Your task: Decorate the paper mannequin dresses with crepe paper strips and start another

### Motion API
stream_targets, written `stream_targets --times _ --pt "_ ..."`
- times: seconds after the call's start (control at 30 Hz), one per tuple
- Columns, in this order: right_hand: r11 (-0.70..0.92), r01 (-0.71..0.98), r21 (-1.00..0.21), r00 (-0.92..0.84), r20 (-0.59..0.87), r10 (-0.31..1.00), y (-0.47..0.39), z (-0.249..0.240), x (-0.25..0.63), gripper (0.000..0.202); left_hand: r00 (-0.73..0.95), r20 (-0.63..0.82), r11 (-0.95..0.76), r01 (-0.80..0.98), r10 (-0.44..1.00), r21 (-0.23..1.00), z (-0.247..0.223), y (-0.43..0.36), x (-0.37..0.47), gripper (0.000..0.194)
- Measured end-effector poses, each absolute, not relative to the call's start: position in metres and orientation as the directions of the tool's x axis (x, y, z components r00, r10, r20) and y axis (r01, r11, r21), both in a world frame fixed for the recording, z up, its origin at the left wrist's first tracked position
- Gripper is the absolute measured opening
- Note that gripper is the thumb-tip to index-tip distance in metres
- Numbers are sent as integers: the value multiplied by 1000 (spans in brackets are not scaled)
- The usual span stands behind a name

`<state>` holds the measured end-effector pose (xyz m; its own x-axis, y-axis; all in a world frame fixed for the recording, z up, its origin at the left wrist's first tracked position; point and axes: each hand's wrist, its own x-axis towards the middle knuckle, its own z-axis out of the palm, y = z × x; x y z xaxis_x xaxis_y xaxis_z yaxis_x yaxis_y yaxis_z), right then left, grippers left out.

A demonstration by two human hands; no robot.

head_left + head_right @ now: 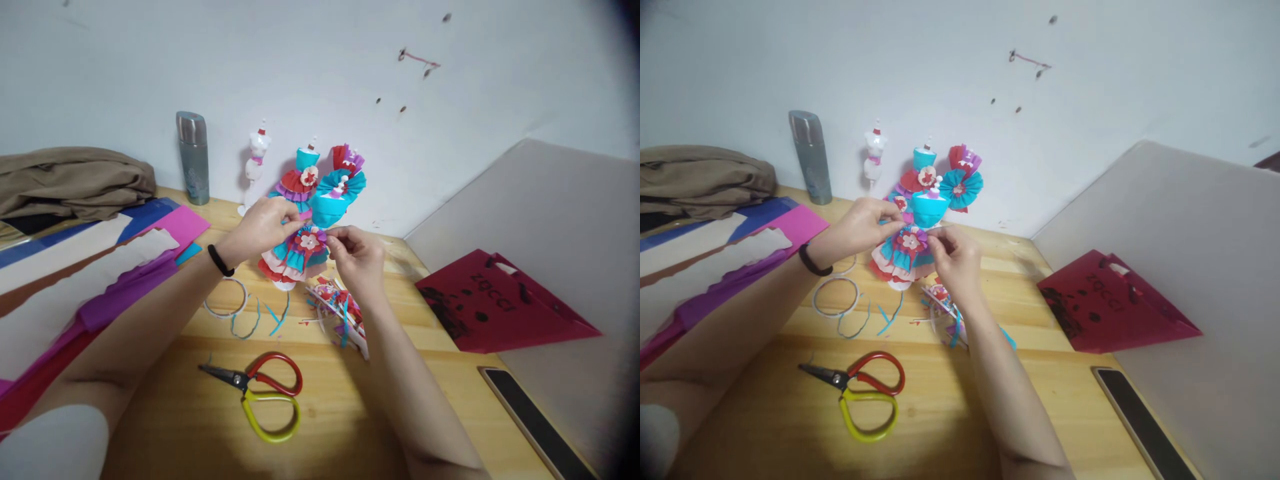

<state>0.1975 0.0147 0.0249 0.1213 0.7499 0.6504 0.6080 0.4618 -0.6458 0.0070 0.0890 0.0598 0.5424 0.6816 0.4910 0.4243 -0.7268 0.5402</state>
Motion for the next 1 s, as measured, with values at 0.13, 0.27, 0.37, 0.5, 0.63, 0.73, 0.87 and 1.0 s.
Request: stream_targets --times 0.13,0.27,0.37,0.5,0.63,0.73,0.87,1.0 --pt "439 477 -761 212 584 783 17 26 194 13 521 457 -686 444 721 577 60 88 9 30" --pt "413 406 -816 221 526 821 16 27 191 17 518 448 -678 450 729 582 62 87 9 26" --pt "391 353 -850 205 479 854 15 28 191 23 540 423 -673 446 728 590 64 85 9 22" --pt "370 323 -871 176 440 881 14 28 192 31 547 411 -667 436 729 604 66 84 9 21" --pt "343 308 -887 176 408 896 15 28 192 38 540 415 -667 445 732 598 64 85 11 21" --pt "302 298 -906 194 367 910 16 28 191 41 566 415 -681 415 713 604 60 87 10 20" --pt "283 281 -917 205 345 916 17 29 190 41 597 369 -652 369 712 662 59 88 6 20" --pt "282 298 -912 197 348 917 17 29 190 42 634 293 -601 345 715 721 59 88 -1 20"
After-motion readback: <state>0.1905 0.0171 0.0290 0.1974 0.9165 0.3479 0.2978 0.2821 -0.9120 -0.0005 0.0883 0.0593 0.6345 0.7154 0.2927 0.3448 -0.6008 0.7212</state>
